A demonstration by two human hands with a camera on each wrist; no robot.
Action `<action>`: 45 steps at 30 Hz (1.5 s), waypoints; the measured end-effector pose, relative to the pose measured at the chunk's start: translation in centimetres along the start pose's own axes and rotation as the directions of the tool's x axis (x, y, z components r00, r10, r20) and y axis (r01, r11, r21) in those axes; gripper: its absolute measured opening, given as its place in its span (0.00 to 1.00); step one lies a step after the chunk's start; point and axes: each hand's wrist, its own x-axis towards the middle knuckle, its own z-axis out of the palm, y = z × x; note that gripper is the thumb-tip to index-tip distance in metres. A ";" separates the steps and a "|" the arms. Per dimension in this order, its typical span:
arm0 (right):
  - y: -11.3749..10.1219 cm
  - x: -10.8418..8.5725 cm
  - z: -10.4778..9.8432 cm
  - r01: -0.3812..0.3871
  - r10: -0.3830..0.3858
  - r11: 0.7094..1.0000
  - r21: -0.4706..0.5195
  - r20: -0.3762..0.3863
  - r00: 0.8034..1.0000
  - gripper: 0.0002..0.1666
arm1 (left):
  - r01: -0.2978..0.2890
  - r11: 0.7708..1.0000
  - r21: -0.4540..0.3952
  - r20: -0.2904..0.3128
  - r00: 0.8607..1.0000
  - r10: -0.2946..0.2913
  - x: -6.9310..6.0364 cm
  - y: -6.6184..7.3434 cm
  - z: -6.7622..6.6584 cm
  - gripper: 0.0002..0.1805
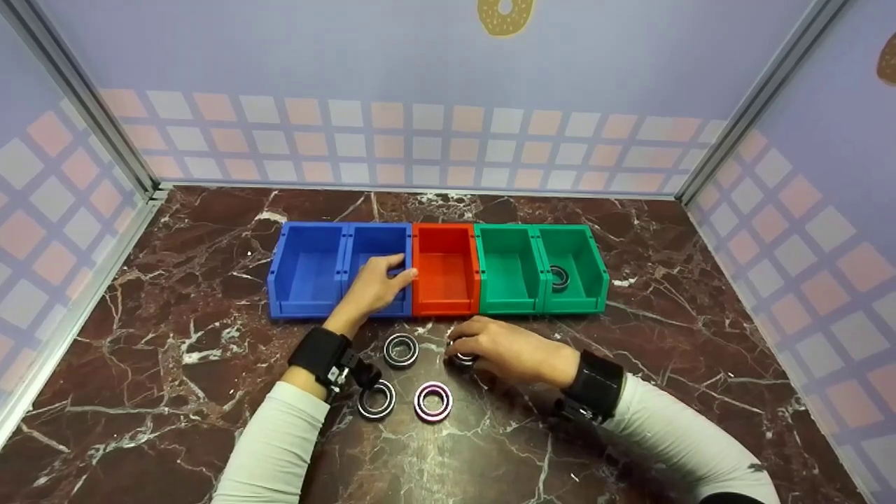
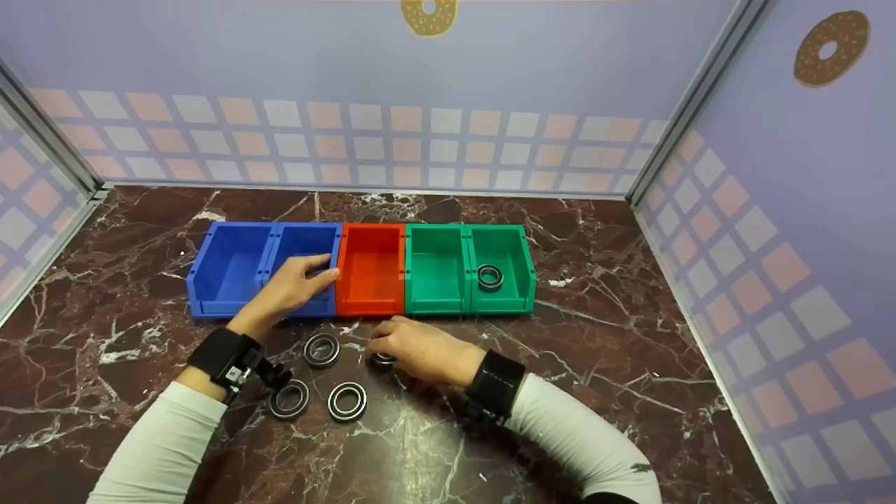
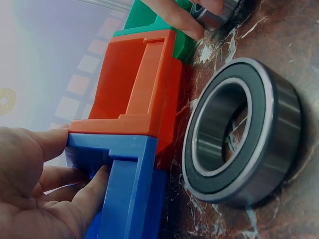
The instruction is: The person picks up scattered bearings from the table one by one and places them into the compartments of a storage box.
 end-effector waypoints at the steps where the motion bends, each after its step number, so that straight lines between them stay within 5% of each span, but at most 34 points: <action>1: 0.0 0.0 -0.1 -0.001 0.001 1.000 0.002 -0.002 1.000 0.25 | 0.000 1.000 -0.002 0.000 1.000 0.000 0.0 0.0 0.0 0.33; 15: 0.2 -0.7 -1.5 0.016 -0.014 1.000 0.016 -0.105 0.994 0.24 | -0.018 1.000 0.018 -0.008 1.000 0.018 0.1 -0.2 0.1 0.33; 29: 0.9 -1.0 -3.2 -0.022 0.024 1.000 0.021 -0.094 0.995 0.30 | -0.003 1.000 -0.008 0.007 1.000 0.003 0.0 -0.2 -0.1 0.33; 45: 1.7 -1.0 -4.9 -0.035 0.033 0.999 -0.013 -0.137 0.990 0.25 | -0.033 0.999 -0.001 -0.007 0.999 0.033 0.1 -0.4 0.1 0.32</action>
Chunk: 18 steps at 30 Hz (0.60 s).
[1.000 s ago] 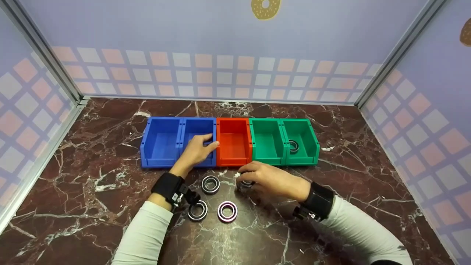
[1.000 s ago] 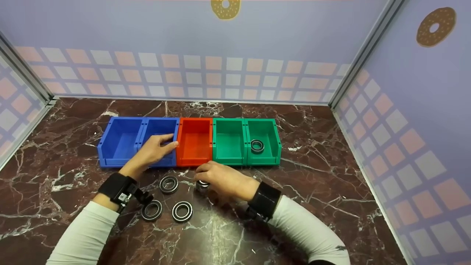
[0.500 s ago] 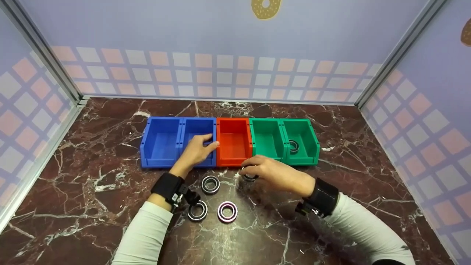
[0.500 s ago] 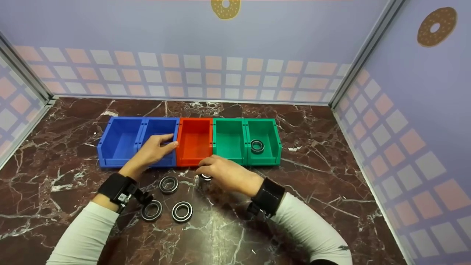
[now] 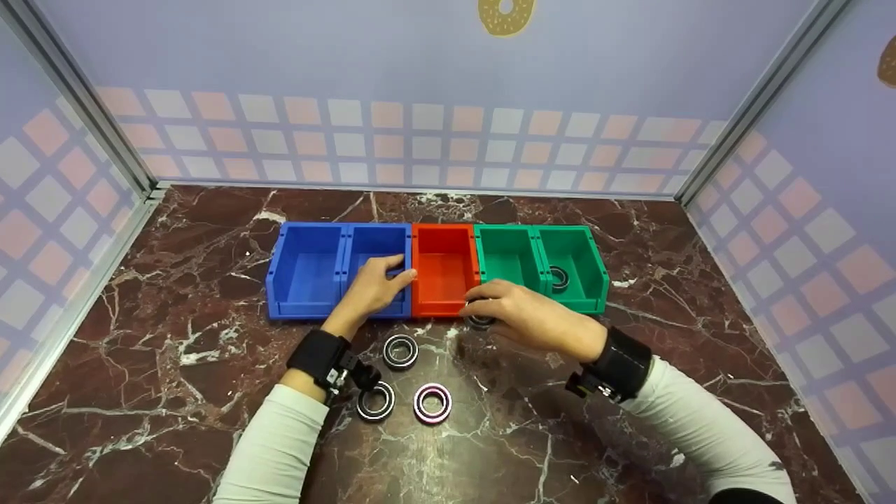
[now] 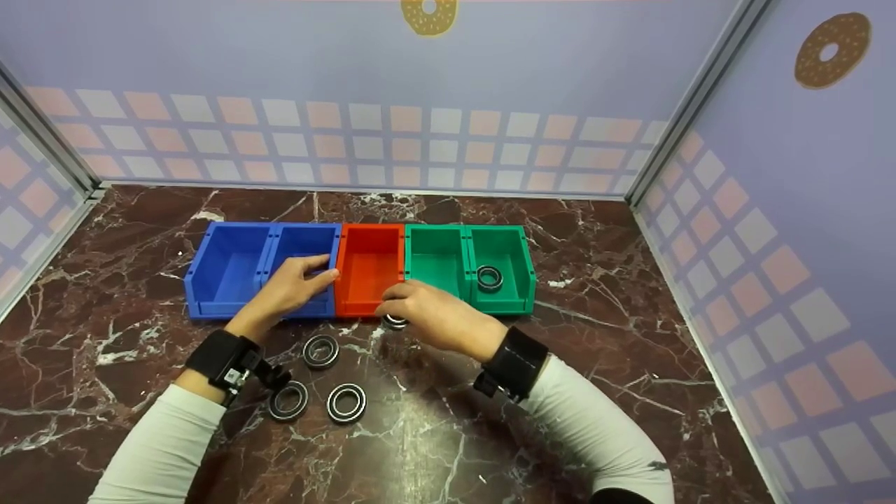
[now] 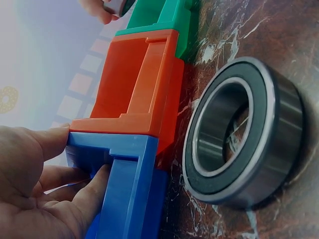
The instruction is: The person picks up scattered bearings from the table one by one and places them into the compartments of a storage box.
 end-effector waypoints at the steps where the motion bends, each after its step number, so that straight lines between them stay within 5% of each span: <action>1: 0.1 0.0 -0.2 -0.002 0.002 1.000 0.002 0.000 1.000 0.25 | -0.007 1.000 0.004 -0.003 1.000 0.007 0.0 0.0 0.0 0.32; 18: 2.2 0.1 -1.8 -0.084 0.084 0.996 -0.009 -0.010 0.996 0.23 | 0.012 1.000 -0.008 0.006 1.000 -0.012 -0.1 0.2 -0.1 0.33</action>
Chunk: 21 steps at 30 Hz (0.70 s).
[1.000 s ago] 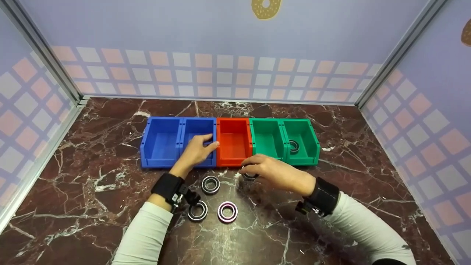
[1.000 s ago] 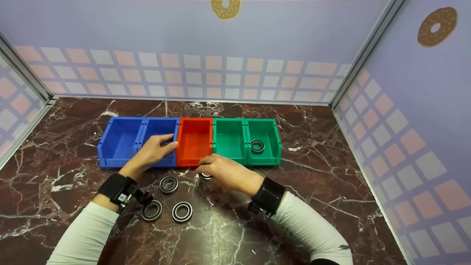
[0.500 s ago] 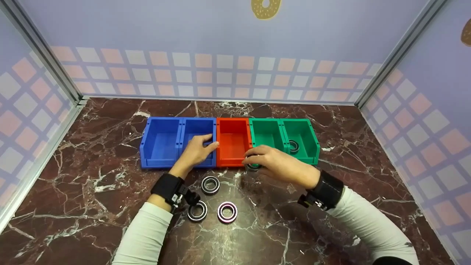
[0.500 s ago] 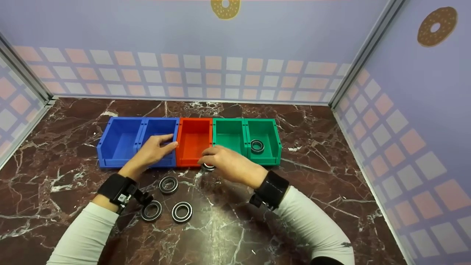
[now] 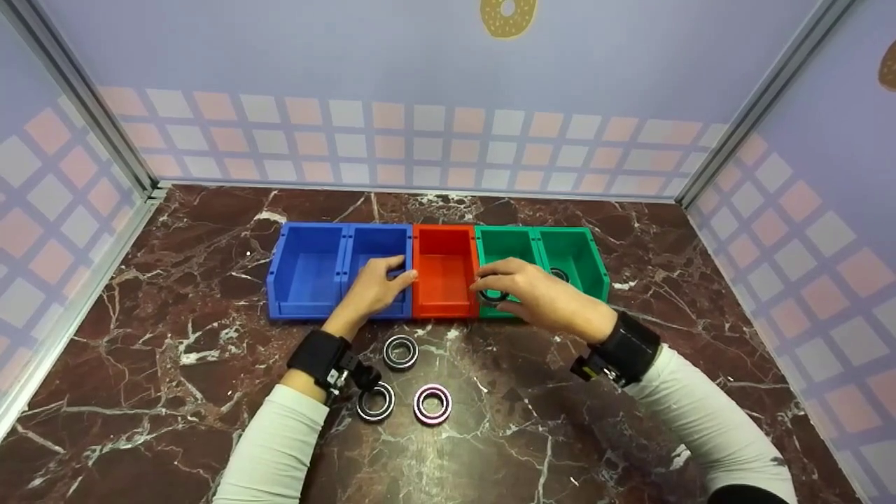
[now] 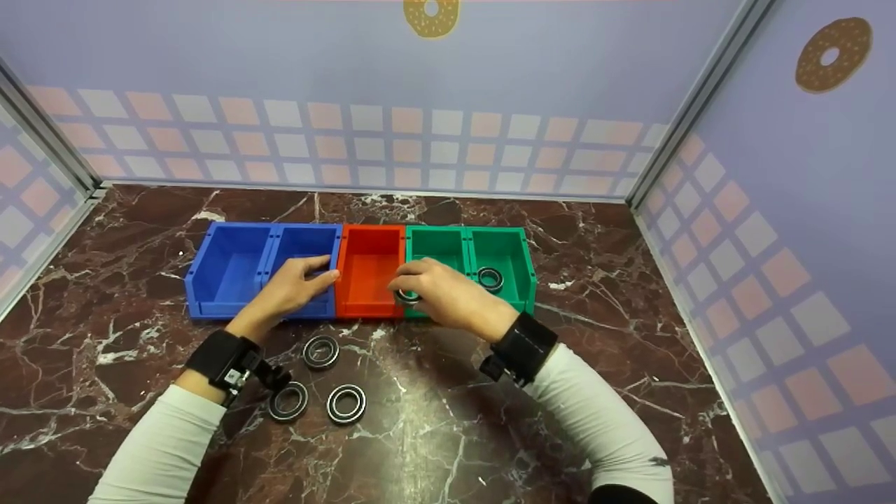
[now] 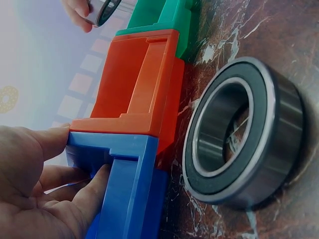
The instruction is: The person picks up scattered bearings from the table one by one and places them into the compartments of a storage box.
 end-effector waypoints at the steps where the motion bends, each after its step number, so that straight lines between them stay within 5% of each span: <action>1: 0.1 0.0 -0.1 -0.010 0.010 1.000 -0.002 0.004 1.000 0.23 | -0.002 1.000 0.001 -0.002 1.000 0.002 0.0 0.0 0.0 0.33; 21: 2.8 0.6 -1.6 -0.080 0.080 0.997 0.006 -0.015 0.997 0.23 | -0.001 1.000 -0.001 0.004 1.000 0.001 0.0 0.0 0.1 0.33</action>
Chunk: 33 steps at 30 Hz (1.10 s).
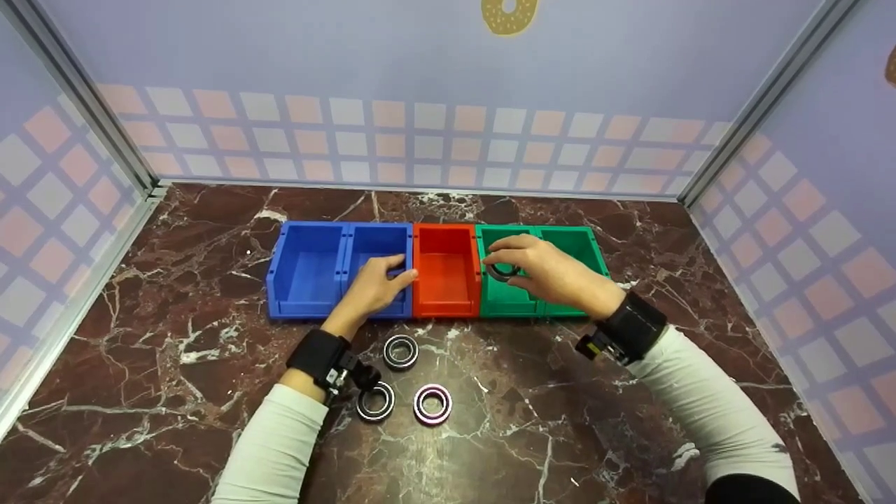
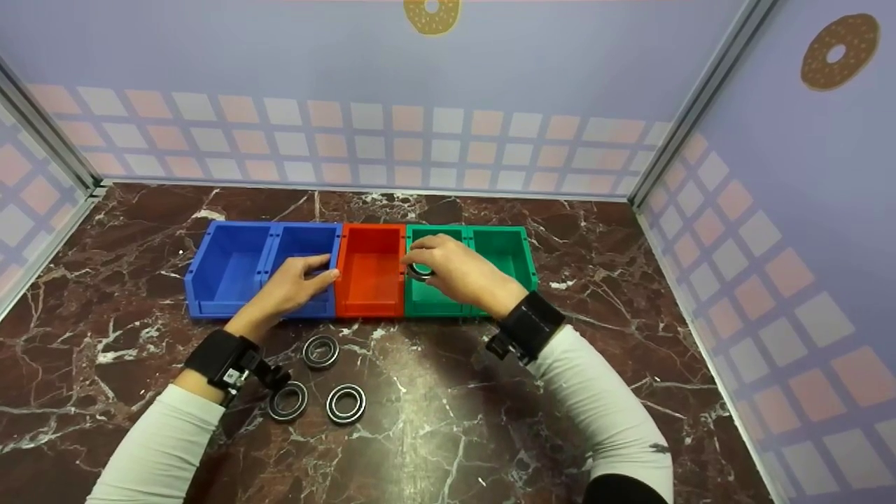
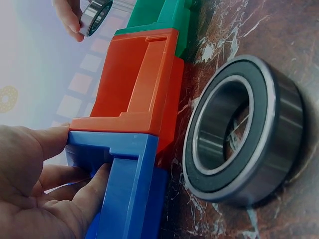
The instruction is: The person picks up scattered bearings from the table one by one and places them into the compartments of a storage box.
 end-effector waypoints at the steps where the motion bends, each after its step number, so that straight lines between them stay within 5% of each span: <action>1: 0.1 0.0 0.0 -0.008 0.008 1.000 0.005 0.003 1.000 0.24 | 0.002 1.000 -0.004 0.001 1.000 -0.002 0.0 0.0 0.0 0.33; 33: 2.9 0.3 2.5 -0.067 0.067 0.998 0.007 0.024 0.997 0.22 | 0.041 0.999 -0.010 0.006 0.999 -0.041 0.0 0.2 0.0 0.33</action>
